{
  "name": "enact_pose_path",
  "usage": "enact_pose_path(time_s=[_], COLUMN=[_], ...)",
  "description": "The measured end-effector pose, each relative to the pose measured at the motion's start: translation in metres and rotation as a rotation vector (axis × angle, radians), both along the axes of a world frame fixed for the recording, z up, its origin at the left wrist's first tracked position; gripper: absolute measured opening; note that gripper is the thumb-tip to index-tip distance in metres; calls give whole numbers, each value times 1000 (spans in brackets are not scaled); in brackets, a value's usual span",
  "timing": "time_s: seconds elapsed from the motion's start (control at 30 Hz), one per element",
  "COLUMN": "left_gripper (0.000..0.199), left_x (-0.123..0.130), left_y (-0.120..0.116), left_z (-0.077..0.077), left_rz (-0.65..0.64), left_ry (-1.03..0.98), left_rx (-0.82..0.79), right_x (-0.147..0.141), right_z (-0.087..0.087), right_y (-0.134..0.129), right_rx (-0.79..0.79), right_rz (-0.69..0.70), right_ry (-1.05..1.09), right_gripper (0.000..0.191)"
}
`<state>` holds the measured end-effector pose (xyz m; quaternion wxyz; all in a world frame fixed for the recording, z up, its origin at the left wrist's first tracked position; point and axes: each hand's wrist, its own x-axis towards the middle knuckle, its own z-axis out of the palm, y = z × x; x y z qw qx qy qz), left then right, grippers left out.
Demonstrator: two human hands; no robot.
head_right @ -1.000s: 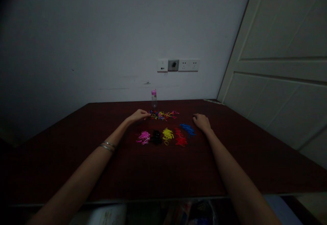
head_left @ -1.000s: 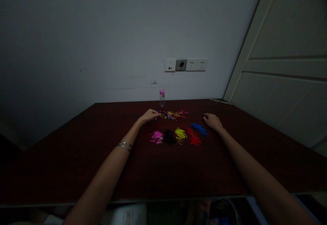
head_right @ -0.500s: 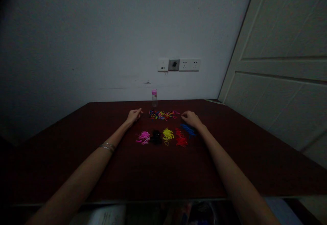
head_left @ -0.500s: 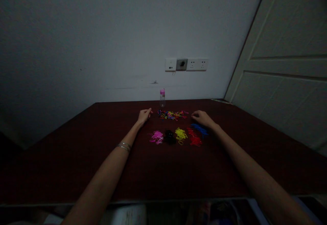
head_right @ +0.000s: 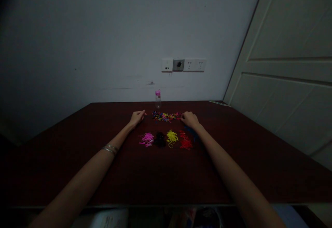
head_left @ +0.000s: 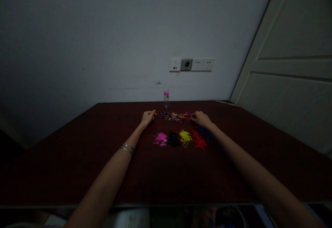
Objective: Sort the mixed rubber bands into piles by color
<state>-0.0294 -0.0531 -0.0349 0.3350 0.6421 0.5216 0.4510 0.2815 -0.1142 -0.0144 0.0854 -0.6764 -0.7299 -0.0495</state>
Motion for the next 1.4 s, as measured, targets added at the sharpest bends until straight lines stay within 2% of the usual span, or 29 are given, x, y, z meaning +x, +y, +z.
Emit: enact_pose_path(time_s=[0.23, 0.47, 0.57, 0.77, 0.9, 1.03, 1.27, 1.4], left_gripper=[46, 43, 42, 38, 39, 39, 32, 28], left_x=[-1, 1, 2, 2, 1, 1, 7, 11], left_y=[2, 1, -1, -1, 3, 4, 3, 5], left_z=[-2, -1, 1, 0, -3, -4, -1, -1], left_rz=[-1, -5, -3, -16, -29, -38, -63, -107], left_ry=[-1, -34, -44, -50, -48, -17, 227, 404], left_rx=[-5, 6, -2, 6, 14, 45, 155, 216], right_x=[6, 26, 33, 34, 28, 30, 49, 62], right_z=[-1, -2, -1, 13, 18, 14, 0, -14], right_y=[4, -2, -12, -37, -47, -46, -42, -34], right_rx=[30, -10, -78, -236, -309, -301, -80, 31], right_rz=[12, 133, 190, 409, 477, 415, 152, 100], right_ry=[98, 441, 539, 546, 509, 547, 716, 680], right_gripper=[24, 25, 27, 21, 20, 23, 36, 33])
